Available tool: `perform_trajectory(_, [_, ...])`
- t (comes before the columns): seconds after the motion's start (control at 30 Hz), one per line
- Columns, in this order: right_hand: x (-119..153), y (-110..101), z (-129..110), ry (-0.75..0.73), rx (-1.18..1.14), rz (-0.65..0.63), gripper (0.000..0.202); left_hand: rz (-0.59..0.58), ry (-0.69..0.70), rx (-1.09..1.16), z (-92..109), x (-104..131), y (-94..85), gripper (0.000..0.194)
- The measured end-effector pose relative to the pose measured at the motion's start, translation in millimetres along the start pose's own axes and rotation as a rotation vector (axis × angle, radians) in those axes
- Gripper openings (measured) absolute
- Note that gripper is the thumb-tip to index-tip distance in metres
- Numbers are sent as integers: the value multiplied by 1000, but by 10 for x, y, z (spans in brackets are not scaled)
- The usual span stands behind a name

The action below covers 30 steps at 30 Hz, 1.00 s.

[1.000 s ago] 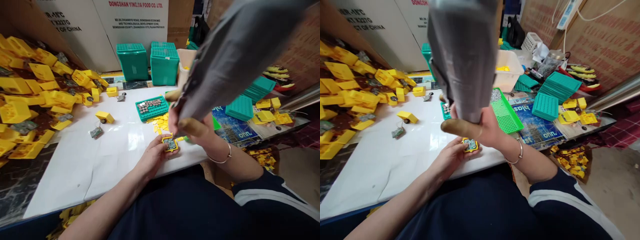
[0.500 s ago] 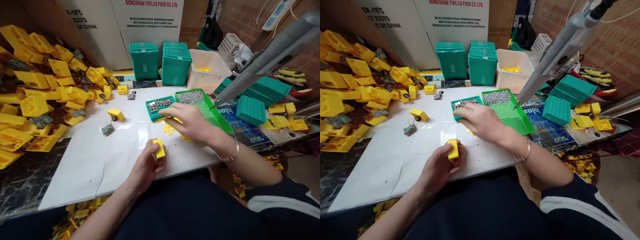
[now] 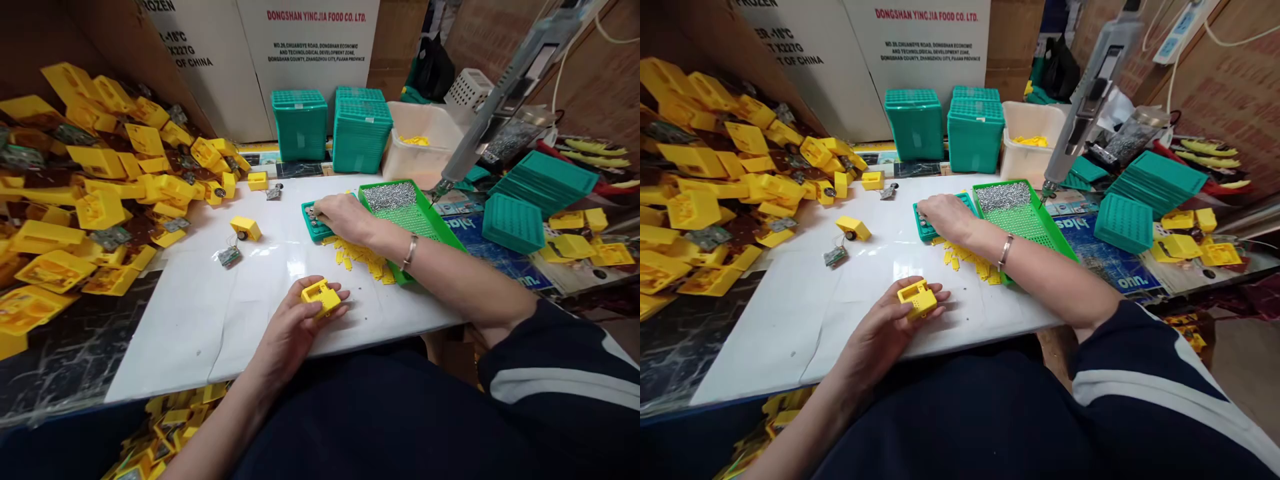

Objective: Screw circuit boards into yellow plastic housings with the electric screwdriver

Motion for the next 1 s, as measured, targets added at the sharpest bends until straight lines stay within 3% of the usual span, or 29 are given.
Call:
perform_trajectory(0.13, [485, -64, -226, 113, -707, 122, 8, -15, 136, -25, -62, -44, 10, 40])
perform_trajectory(0.23, [849, 17, -461, 161, -959, 112, 10, -41, 250, -56, -110, -79, 32, 42])
perform_trajectory(0.33, [1040, 119, -583, 164, -937, 185, 8, -56, 296, -102, -156, -104, 65, 41])
perform_trajectory(0.43, [1073, 196, -552, 212, -945, 217, 6, -59, 266, -110, -183, -121, 93, 41])
perform_trajectory(0.57, [1025, 223, -441, 272, -1175, 53, 11, -15, 230, -159, -178, -112, 103, 43])
perform_trajectory(0.8, [987, 203, -387, 236, -1190, -154, 21, -2, 246, -290, -159, -114, 68, 44])
perform_trajectory(0.9, [962, 163, -367, 214, -1121, -92, 21, 14, 229, -206, -118, -132, 61, 33])
perform_trajectory(1.0, [827, 21, -295, 184, -747, 118, 13, 66, 199, -106, -66, -136, 53, 17])
Point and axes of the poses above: each hand's wrist, its own x-axis away from the middle knuckle, its own y-axis out of the palm, z = x × y, the point moved 3 cm from there along -x, towards the middle knuckle, and after that the axes turned 10 degrees about x, right-handed, at the moved point
